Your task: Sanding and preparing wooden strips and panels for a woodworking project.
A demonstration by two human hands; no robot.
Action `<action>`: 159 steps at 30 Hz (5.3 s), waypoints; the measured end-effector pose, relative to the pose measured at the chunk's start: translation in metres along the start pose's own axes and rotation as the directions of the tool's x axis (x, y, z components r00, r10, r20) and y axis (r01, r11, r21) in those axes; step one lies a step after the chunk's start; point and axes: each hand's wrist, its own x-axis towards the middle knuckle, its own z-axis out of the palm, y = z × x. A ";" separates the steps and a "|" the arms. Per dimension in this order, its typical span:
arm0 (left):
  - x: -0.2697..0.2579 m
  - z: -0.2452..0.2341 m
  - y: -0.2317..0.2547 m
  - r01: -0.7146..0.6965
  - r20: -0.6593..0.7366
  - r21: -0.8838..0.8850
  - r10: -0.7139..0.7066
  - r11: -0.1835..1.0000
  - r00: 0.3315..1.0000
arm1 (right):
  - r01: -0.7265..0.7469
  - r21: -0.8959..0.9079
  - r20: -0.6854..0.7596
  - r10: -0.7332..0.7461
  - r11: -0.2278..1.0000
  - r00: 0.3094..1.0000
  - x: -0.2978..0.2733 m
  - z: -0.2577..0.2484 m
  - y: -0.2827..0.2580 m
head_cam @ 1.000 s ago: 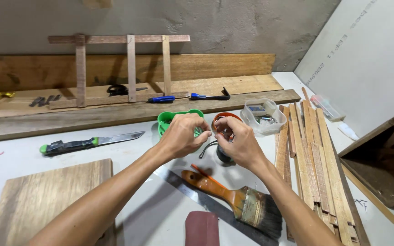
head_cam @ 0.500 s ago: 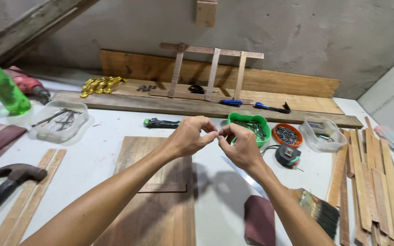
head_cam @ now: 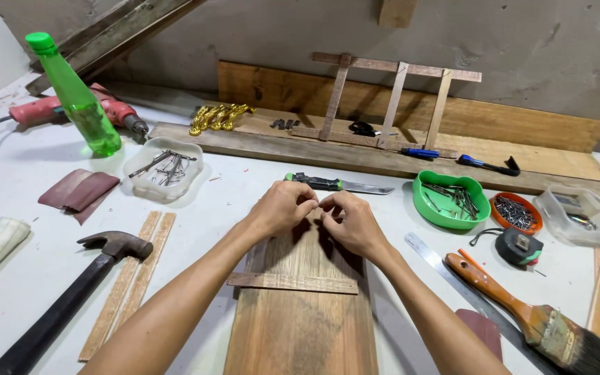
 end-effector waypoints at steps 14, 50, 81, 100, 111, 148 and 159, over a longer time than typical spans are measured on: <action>0.024 0.029 -0.051 -0.106 0.045 0.128 0.101 0.986 0.994 | -0.031 -0.133 -0.064 0.022 0.991 0.998 -0.001 0.027 0.016; -0.130 -0.086 -0.039 -0.050 -0.018 0.456 0.065 0.888 0.998 | 0.165 -0.120 0.270 -0.127 0.979 0.954 0.012 0.081 -0.074; -0.225 -0.166 -0.094 0.397 -0.340 0.274 -0.297 0.876 0.892 | 0.307 -0.195 0.305 -0.240 0.931 0.922 0.009 0.159 -0.195; -0.124 -0.080 0.008 0.307 -0.131 0.244 -0.282 0.920 0.950 | 0.156 -0.324 0.120 -0.123 0.933 0.985 -0.033 0.004 -0.111; -0.057 -0.031 -0.019 0.320 -0.051 0.219 -0.317 0.922 0.947 | -0.098 -0.221 0.018 0.105 0.970 0.994 -0.007 0.001 -0.005; -0.022 -0.023 -0.038 0.386 -0.010 0.149 -0.389 0.910 0.921 | -0.070 -0.021 -0.022 0.070 0.997 0.997 0.020 0.030 0.025; -0.026 -0.015 -0.053 0.090 -0.091 0.061 -0.084 0.994 0.992 | -0.128 -0.073 0.024 0.130 0.989 0.991 0.021 0.030 0.029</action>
